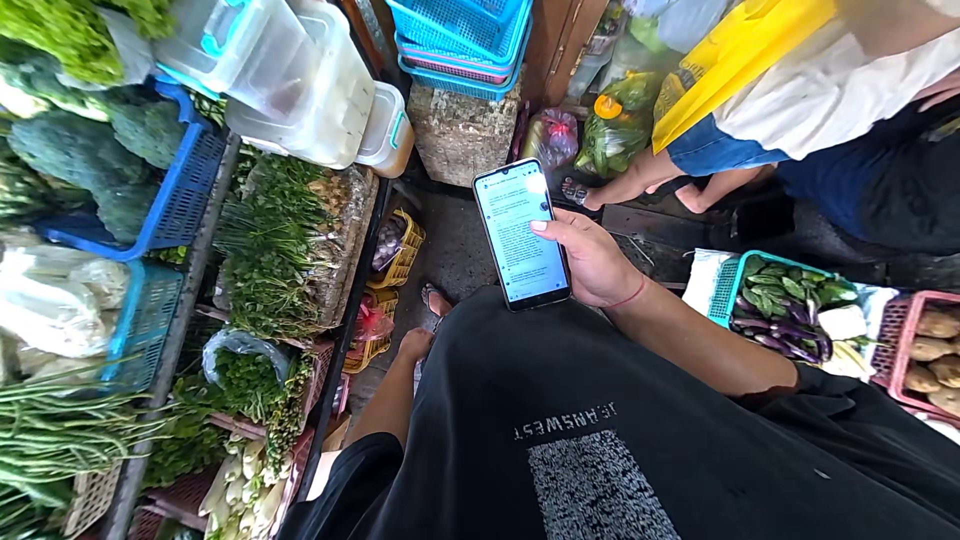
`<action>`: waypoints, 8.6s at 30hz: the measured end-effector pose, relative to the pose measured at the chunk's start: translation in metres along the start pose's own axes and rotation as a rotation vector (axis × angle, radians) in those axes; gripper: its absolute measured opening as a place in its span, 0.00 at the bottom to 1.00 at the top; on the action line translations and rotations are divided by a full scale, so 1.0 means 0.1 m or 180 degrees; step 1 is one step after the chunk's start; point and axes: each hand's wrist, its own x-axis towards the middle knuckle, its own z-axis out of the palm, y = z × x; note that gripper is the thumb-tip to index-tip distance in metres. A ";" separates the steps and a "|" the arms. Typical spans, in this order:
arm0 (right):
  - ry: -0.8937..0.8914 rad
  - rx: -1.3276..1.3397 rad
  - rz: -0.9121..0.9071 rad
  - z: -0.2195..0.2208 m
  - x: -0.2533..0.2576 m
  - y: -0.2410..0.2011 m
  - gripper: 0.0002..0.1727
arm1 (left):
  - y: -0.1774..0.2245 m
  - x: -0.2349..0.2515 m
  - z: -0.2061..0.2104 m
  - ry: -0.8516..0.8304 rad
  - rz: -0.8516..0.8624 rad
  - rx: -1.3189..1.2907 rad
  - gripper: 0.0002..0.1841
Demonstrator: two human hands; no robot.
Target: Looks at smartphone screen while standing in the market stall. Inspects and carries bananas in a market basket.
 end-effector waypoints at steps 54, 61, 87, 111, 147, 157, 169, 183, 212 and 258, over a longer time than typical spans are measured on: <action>-0.0066 0.0031 -0.0016 -0.01 0.03 -0.04 0.20 | -0.07 0.13 0.02 0.0031 0.0083 0.0085 0.23; -0.0079 0.0021 -0.0034 -0.01 0.04 -0.04 0.20 | 0.05 -0.03 -0.03 -0.0014 -0.0023 0.0061 0.24; -0.0109 0.0071 -0.0019 -0.02 0.05 -0.03 0.20 | -0.09 0.15 0.02 0.0033 0.0002 0.0061 0.23; -0.0084 0.0047 -0.0030 0.00 0.03 -0.01 0.19 | -0.05 0.06 0.00 0.0038 -0.0059 -0.0080 0.25; -0.0072 0.0030 -0.0045 0.02 -0.04 0.00 0.18 | -0.12 0.10 0.00 0.0039 0.0083 0.0081 0.25; -0.0030 -0.0004 0.0013 0.05 -0.04 0.00 0.18 | -0.07 -0.02 0.00 -0.0008 0.0051 0.0141 0.25; -0.0079 0.0016 -0.0024 0.02 -0.04 0.04 0.18 | -0.13 0.09 0.04 0.0001 0.0015 0.0096 0.24; -0.0090 0.0002 -0.0020 0.04 -0.06 0.04 0.18 | -0.05 -0.03 0.01 0.0007 -0.0010 0.0068 0.25; -0.0019 -0.0049 -0.0052 0.04 -0.02 -0.02 0.18 | -0.04 0.03 -0.04 -0.0015 0.0081 0.0115 0.25; -0.0088 -0.0042 -0.0004 0.03 0.00 0.00 0.18 | -0.14 0.19 0.05 0.0035 0.0050 0.0036 0.25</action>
